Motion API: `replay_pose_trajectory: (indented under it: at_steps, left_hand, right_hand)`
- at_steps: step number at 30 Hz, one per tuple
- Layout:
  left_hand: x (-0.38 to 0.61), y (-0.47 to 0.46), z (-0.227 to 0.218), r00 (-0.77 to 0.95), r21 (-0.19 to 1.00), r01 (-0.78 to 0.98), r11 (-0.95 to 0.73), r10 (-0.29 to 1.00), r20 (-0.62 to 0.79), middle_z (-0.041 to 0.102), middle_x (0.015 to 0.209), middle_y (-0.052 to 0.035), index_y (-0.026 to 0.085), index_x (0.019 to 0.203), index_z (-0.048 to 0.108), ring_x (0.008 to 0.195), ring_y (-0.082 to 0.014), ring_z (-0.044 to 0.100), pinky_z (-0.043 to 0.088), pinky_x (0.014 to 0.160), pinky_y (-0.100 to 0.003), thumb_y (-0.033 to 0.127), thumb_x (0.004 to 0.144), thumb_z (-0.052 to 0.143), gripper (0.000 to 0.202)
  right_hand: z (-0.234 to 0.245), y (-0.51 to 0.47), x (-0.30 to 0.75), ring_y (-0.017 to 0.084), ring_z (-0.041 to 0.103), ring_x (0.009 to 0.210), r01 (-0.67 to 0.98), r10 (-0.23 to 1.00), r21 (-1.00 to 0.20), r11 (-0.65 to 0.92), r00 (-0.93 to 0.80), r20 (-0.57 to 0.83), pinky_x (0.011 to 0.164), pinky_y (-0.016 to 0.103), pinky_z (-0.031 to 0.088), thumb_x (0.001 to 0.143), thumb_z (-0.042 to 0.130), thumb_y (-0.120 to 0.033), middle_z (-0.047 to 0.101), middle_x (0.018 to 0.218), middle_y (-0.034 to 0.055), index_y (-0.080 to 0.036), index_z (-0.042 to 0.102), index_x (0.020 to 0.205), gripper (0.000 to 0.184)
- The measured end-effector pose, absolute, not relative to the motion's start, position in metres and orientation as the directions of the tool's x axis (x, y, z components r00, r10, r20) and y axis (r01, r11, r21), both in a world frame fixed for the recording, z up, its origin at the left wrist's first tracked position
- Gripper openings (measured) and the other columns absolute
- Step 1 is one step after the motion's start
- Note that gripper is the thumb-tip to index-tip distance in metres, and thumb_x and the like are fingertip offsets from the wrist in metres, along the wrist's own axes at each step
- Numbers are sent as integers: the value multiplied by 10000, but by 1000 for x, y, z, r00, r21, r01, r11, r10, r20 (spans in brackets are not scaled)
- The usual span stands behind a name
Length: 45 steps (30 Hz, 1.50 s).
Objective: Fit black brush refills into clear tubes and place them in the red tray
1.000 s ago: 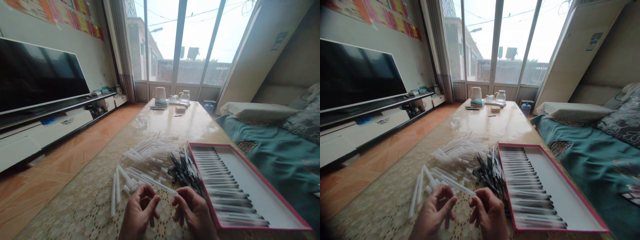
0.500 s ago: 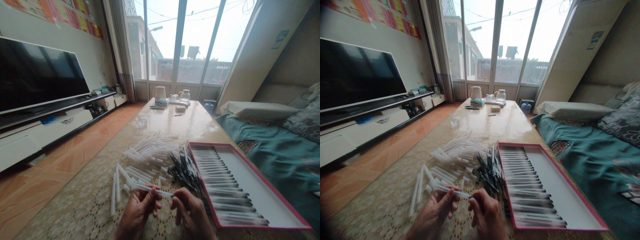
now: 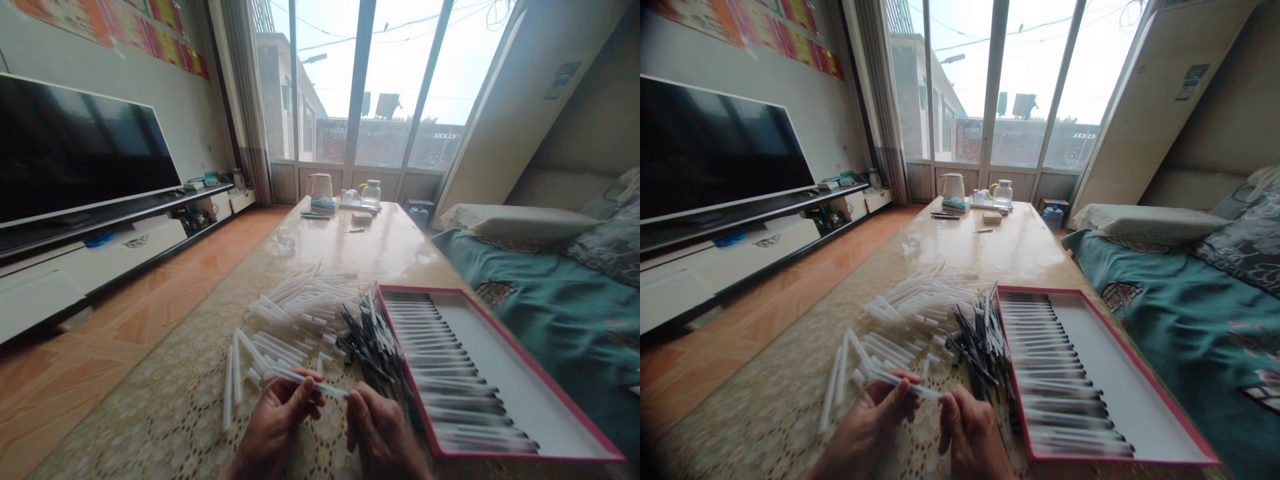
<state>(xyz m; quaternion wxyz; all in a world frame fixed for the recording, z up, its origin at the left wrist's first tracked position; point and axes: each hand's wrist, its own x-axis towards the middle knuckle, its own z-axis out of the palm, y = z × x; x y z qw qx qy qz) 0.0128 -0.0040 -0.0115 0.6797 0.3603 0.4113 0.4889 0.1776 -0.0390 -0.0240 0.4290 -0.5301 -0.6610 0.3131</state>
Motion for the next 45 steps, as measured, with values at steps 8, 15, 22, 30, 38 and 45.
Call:
replay_pose_trajectory:
  at_steps: [8, 15, 22, 30, 38, 45]
  left_hand:
    - [12, -4, -14, 199, 882, -383, 276, 957, -213, 646, 606, 1, 156, 796, 690, 597, -121, 554, 428, 598, -234, 297, 699, 708, 173]
    - [12, -2, -18, 207, 876, -396, 274, 956, -206, 642, 608, -1, 149, 799, 691, 584, -105, 545, 418, 579, -218, 287, 711, 701, 164]
    - [10, -3, -20, 254, 875, -400, 272, 951, -179, 652, 607, -12, 139, 820, 688, 574, -109, 557, 428, 585, -231, 290, 725, 690, 179]
    - [11, -3, -17, 247, 877, -395, 273, 951, -184, 644, 599, 0, 146, 805, 687, 573, -105, 548, 421, 571, -220, 301, 707, 703, 184]
    - [10, -3, -20, 219, 894, -363, 263, 956, -193, 651, 614, 1, 152, 824, 685, 596, -107, 550, 424, 592, -220, 313, 716, 694, 194]
    - [8, -1, -19, 264, 916, -329, 227, 954, -142, 647, 579, 8, 168, 797, 692, 565, -110, 558, 429, 572, -217, 327, 701, 701, 185]
  right_hand:
    - [-22, -39, 179, 105, 553, 449, 464, 972, -856, 229, -67, 224, 460, 173, 348, 939, 291, -461, 588, 511, -23, -215, 456, 737, 359]
    - [-24, -39, 179, 109, 556, 448, 453, 973, -862, 227, -73, 217, 459, 177, 343, 932, 289, -482, 603, 530, -23, -213, 454, 819, 335]
    - [-24, -39, 179, 103, 555, 456, 448, 970, -861, 240, -138, 199, 471, 174, 345, 956, 226, -445, 582, 496, -16, -218, 429, 671, 417]
    - [-24, -40, 181, 109, 543, 475, 523, 971, -819, 237, -139, 193, 482, 185, 340, 946, 230, -468, 585, 541, -20, -223, 427, 759, 366]
    - [-23, -39, 183, 117, 561, 483, 510, 969, -824, 247, -123, 215, 478, 190, 334, 949, 256, -437, 592, 550, -18, -220, 422, 789, 317]
    - [-14, -39, 181, 104, 522, 463, 382, 980, -906, 182, -141, 138, 487, 184, 352, 933, 292, -469, 564, 500, -15, -211, 411, 667, 389]
